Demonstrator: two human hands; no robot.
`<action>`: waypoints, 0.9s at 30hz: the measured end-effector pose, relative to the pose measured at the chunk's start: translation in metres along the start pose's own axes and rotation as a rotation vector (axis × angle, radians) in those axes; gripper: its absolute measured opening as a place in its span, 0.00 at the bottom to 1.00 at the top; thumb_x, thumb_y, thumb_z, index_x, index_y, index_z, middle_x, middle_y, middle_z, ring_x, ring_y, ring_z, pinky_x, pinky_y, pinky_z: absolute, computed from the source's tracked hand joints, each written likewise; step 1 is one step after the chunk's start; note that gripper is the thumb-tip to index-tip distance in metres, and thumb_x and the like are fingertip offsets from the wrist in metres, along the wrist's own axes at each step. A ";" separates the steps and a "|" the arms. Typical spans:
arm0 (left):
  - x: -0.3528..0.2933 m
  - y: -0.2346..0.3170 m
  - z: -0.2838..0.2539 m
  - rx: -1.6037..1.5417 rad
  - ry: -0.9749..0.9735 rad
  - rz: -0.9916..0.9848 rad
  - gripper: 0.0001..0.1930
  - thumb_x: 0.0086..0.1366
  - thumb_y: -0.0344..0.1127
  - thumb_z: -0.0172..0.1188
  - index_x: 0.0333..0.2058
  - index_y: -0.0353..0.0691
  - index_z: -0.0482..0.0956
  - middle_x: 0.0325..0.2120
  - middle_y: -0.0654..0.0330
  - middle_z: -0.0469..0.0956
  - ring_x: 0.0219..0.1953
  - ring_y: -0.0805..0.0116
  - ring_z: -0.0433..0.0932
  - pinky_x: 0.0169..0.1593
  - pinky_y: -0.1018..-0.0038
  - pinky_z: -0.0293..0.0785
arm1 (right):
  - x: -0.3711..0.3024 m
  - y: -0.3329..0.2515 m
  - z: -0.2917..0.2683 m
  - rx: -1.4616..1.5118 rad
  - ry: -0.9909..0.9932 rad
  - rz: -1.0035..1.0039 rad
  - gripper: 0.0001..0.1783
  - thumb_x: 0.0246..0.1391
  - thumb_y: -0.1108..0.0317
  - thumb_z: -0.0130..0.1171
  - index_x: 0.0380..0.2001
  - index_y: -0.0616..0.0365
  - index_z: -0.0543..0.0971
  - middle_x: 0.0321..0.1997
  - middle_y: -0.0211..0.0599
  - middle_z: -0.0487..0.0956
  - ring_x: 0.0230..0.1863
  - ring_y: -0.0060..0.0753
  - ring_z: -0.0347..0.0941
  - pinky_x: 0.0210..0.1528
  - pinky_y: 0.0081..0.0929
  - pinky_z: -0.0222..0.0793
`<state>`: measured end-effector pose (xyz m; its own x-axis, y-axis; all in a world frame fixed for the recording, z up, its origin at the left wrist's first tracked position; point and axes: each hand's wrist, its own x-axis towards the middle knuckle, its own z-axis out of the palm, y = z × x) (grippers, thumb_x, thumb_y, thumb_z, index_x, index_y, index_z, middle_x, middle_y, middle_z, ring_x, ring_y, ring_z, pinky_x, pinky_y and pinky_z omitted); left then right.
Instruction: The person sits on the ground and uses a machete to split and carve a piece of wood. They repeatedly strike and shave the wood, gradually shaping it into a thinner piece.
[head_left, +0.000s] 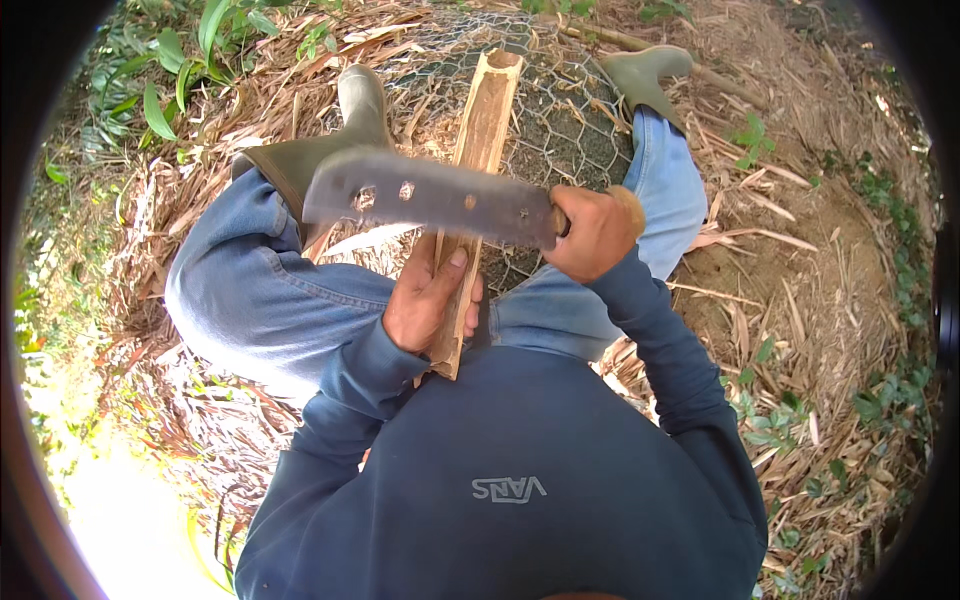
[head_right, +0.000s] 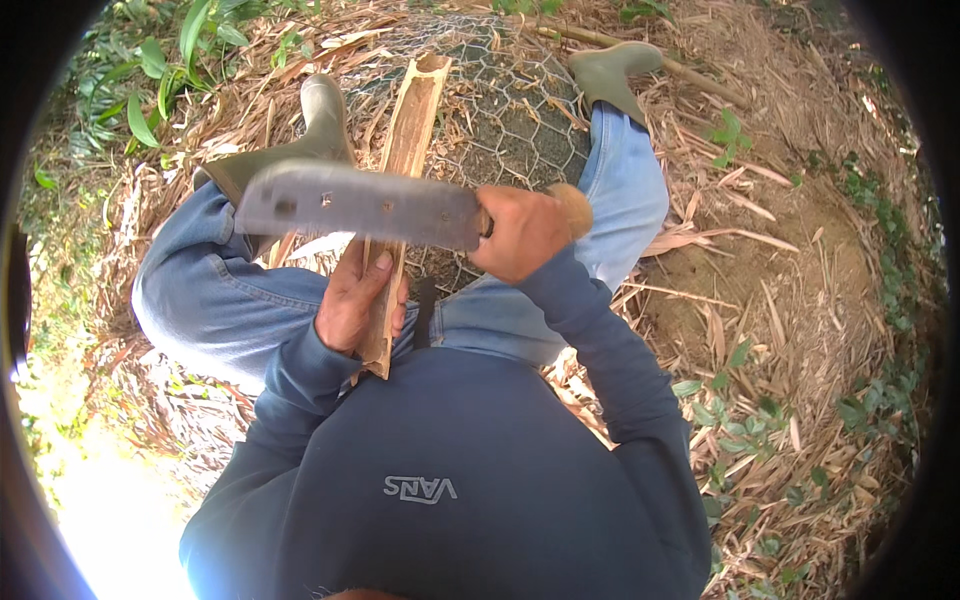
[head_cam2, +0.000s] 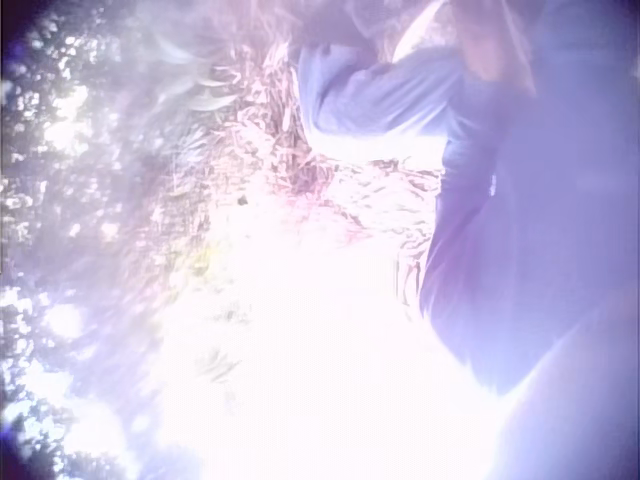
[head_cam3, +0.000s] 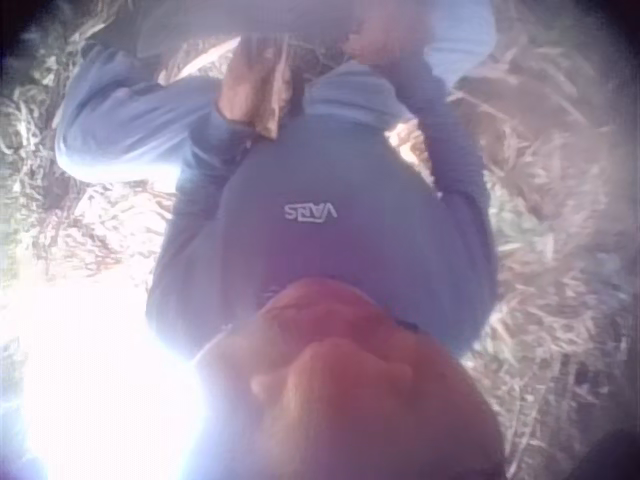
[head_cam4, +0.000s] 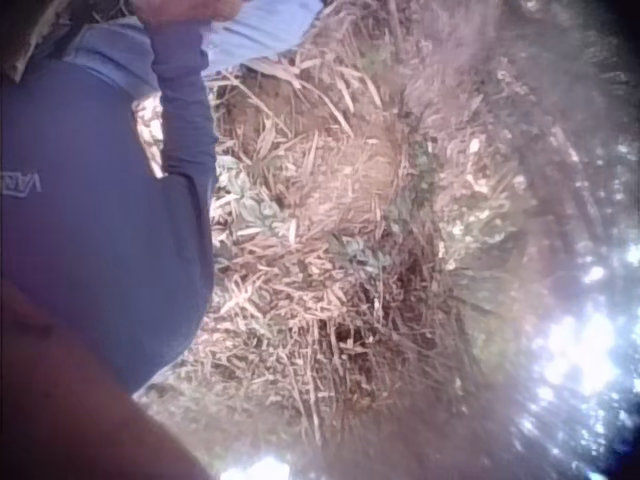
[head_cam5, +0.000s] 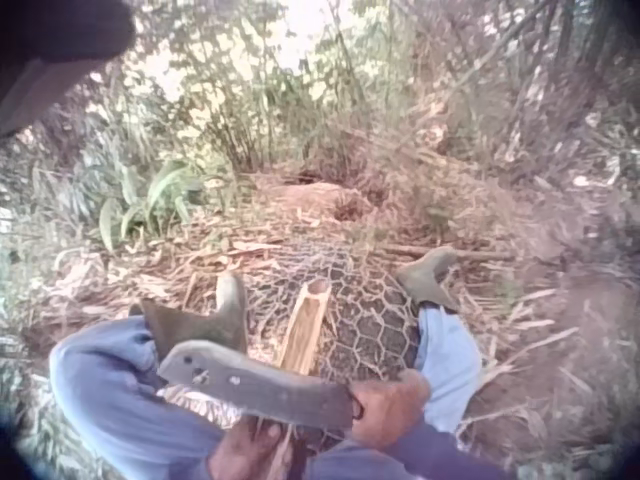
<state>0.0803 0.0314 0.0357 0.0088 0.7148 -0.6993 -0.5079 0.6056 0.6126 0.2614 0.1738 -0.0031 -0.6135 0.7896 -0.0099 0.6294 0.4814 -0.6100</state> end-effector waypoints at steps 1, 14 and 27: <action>0.000 -0.001 0.001 -0.017 0.008 0.006 0.20 0.76 0.40 0.44 0.61 0.40 0.56 0.25 0.59 0.72 0.18 0.72 0.73 0.20 0.77 0.73 | -0.001 0.005 0.003 -0.025 0.002 -0.038 0.13 0.43 0.60 0.65 0.20 0.57 0.76 0.19 0.48 0.75 0.23 0.56 0.74 0.25 0.43 0.66; -0.005 0.000 0.001 0.021 0.001 -0.049 0.16 0.74 0.39 0.47 0.56 0.40 0.60 0.24 0.60 0.72 0.17 0.72 0.71 0.19 0.77 0.71 | 0.026 0.028 0.013 -0.028 0.057 0.170 0.12 0.42 0.59 0.67 0.25 0.55 0.80 0.22 0.46 0.78 0.27 0.53 0.77 0.30 0.44 0.70; 0.000 0.004 0.001 0.004 -0.030 -0.005 0.22 0.74 0.41 0.49 0.60 0.38 0.58 0.24 0.59 0.71 0.16 0.72 0.71 0.18 0.79 0.71 | 0.018 0.021 0.000 -0.001 0.031 0.084 0.14 0.42 0.59 0.67 0.23 0.55 0.76 0.20 0.46 0.77 0.26 0.53 0.77 0.29 0.45 0.70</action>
<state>0.0793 0.0343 0.0378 0.0374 0.7217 -0.6912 -0.5047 0.6106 0.6102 0.2634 0.1977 -0.0161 -0.5435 0.8386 -0.0361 0.6782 0.4134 -0.6075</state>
